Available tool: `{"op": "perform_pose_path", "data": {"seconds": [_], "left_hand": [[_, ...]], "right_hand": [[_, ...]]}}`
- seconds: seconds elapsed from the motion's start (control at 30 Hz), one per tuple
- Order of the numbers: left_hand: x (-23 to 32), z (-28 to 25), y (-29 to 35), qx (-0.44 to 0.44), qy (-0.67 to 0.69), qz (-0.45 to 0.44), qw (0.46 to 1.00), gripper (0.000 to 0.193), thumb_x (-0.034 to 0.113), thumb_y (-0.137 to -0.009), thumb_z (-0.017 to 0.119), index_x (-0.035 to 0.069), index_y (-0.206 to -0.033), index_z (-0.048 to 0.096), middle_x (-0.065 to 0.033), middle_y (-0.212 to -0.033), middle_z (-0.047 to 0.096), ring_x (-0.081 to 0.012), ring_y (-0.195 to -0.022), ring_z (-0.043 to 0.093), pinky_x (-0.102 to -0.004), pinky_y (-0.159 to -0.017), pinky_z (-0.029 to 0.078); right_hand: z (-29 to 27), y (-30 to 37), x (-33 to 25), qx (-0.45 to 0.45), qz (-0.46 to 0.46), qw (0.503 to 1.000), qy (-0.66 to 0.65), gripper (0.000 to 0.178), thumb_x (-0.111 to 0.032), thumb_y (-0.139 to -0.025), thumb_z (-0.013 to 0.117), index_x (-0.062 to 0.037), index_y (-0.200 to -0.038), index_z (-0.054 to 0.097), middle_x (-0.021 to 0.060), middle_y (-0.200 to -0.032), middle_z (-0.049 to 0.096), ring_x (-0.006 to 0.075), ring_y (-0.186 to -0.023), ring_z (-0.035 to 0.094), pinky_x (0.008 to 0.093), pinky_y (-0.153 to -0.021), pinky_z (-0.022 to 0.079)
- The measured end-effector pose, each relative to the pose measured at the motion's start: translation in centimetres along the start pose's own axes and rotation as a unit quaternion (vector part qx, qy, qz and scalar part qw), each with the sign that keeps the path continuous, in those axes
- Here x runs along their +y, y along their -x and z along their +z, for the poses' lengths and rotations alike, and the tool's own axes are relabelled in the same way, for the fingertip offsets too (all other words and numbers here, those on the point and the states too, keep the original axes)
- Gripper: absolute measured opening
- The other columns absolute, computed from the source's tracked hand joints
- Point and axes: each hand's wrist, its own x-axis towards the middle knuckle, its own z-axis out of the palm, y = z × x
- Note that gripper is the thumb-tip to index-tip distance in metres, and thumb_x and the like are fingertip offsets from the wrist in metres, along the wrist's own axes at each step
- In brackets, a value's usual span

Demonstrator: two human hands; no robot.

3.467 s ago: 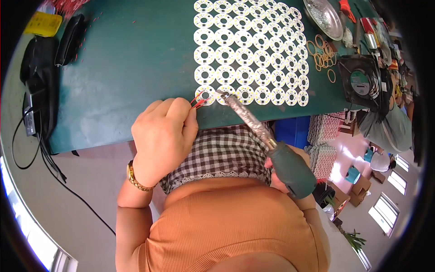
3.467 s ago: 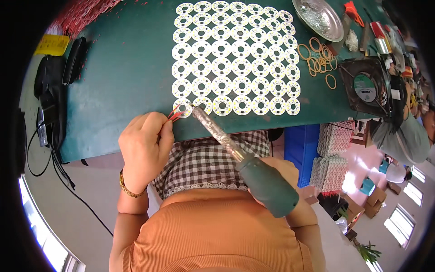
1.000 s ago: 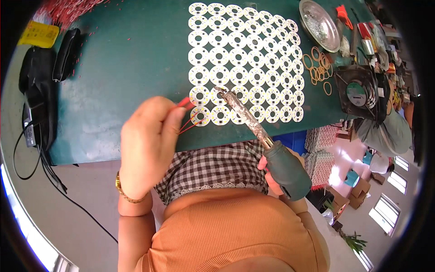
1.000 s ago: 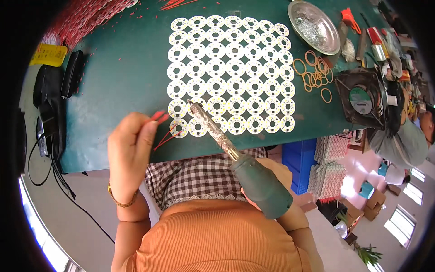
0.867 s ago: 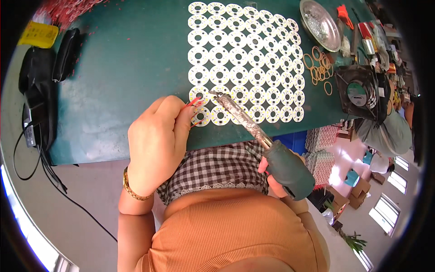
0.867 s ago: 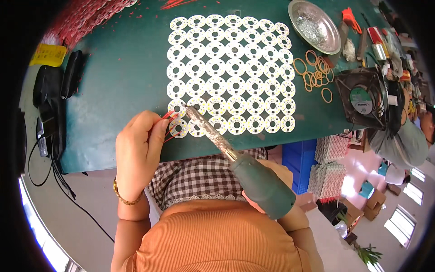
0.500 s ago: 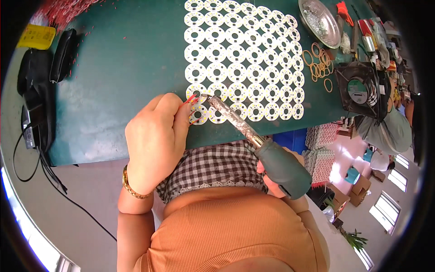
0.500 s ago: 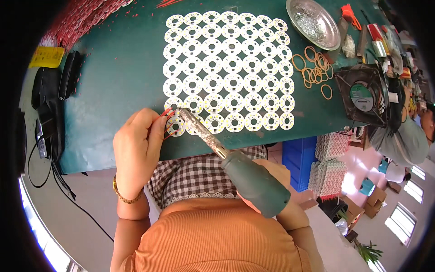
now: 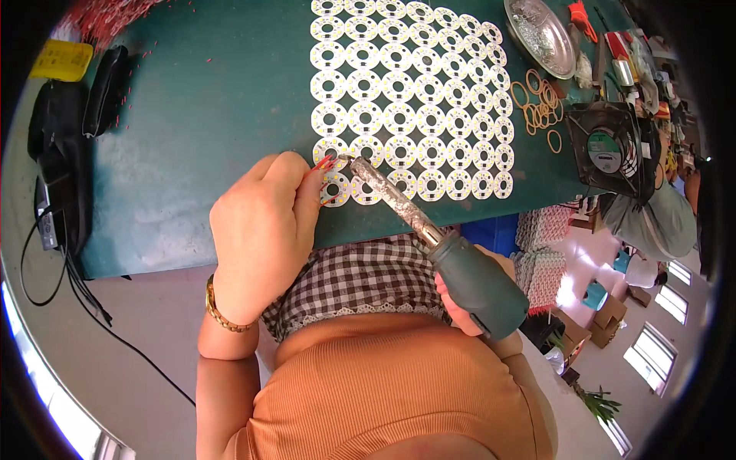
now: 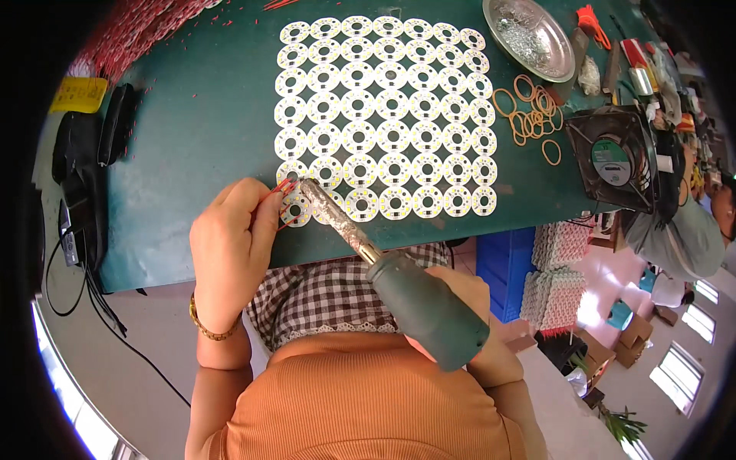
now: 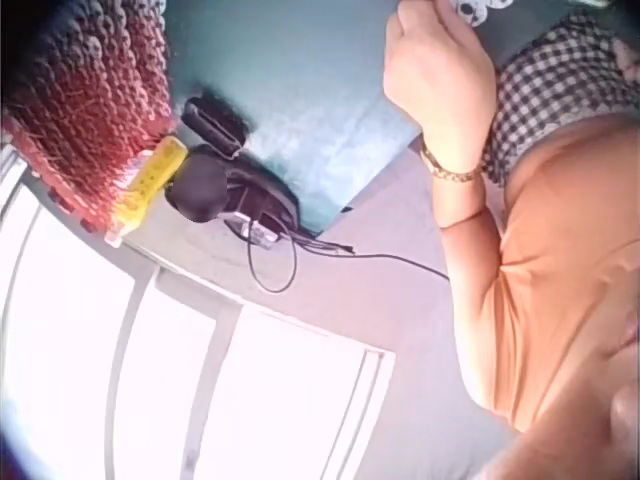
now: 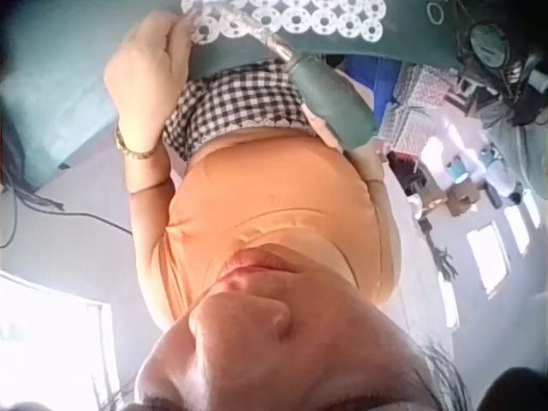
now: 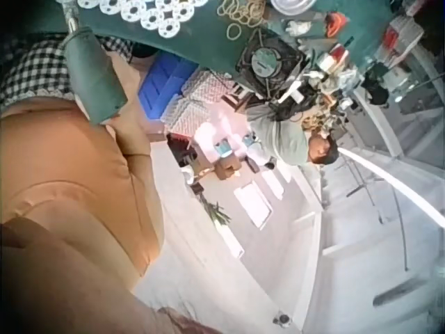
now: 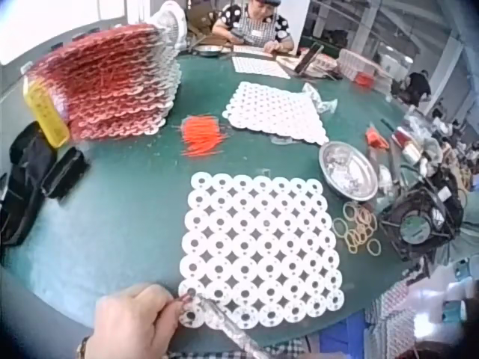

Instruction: The person solders wires onto a sheet of circular LED circuit boards using a soldering iron, sets the completed sheet aside, lays out a new circuit board panel, and solders wires onto it.

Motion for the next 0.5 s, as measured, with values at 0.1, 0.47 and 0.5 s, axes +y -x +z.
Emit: {"op": "perform_pose_path", "data": {"seconds": [0.1,0.47,0.5], "left_hand": [[-0.2,0.2,0.0,0.007,0.004,-0.002,1.0,0.018,0.014,-0.088,0.066,0.006,-0.076,0.054,-0.0099,-0.066,0.055,-0.0303,-0.057,0.054,-0.0401,-0.049,0.04],[-0.2,0.3,0.1,0.015,-0.001,0.004,1.0,0.018,0.013,-0.086,0.066,0.006,-0.075,0.055,-0.0097,-0.067,0.055,-0.0294,-0.057,0.054,-0.0396,-0.049,0.04],[-0.2,0.2,0.1,0.015,-0.001,0.005,1.0,0.018,0.013,-0.086,0.066,0.006,-0.075,0.055,-0.0097,-0.066,0.055,-0.0293,-0.057,0.054,-0.0397,-0.049,0.04]], "right_hand": [[-0.1,-0.2,0.3,0.012,-0.231,0.969,0.085,0.009,-0.005,-0.087,0.061,-0.0006,-0.093,0.066,0.0064,-0.08,0.068,0.0137,-0.068,0.064,0.0243,-0.059,0.051],[-0.5,0.7,-2.0,0.005,-0.086,0.982,0.166,0.022,-0.023,-0.082,0.069,-0.0038,-0.089,0.063,0.004,-0.078,0.062,0.0128,-0.068,0.057,0.0279,-0.06,0.046],[-0.7,0.8,-1.7,0.035,-0.174,0.975,0.131,0.023,-0.024,-0.081,0.07,-0.0036,-0.089,0.063,0.0038,-0.077,0.061,0.0126,-0.068,0.056,0.0276,-0.061,0.045]]}}
